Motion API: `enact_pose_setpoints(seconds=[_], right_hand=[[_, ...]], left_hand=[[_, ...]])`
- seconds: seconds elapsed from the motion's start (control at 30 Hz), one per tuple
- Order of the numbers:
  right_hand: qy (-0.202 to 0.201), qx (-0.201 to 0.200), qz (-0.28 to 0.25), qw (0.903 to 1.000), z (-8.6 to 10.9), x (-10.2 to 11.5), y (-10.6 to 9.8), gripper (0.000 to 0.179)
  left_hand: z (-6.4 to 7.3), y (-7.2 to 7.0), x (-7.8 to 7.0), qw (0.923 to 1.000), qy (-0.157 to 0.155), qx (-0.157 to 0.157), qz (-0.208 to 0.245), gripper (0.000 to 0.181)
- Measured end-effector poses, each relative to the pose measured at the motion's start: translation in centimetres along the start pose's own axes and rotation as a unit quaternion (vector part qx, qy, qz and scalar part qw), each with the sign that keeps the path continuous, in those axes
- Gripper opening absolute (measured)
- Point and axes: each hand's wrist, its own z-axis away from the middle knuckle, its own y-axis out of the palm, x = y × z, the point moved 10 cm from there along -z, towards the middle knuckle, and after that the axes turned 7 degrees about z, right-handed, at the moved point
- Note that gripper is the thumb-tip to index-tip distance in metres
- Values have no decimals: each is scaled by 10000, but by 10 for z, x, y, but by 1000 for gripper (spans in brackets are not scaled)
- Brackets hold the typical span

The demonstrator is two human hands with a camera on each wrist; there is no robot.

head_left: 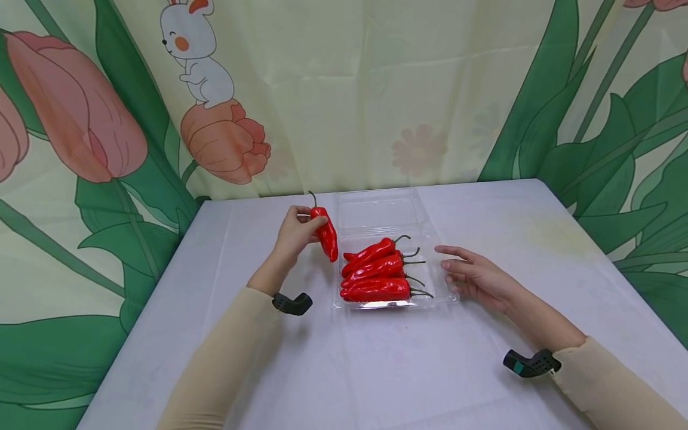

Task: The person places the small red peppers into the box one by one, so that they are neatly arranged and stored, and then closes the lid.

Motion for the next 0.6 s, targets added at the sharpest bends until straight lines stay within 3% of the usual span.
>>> enact_pose_setpoints(seconds=[0.23,0.6], right_hand=[[17,-31,-11,10000,0,0,0,67],[13,-39,31,10000,0,0,0,67]], left_hand=[[3,16,0,9999,18,94,105,57],[9,41,-14,9991,180,332,186,59]])
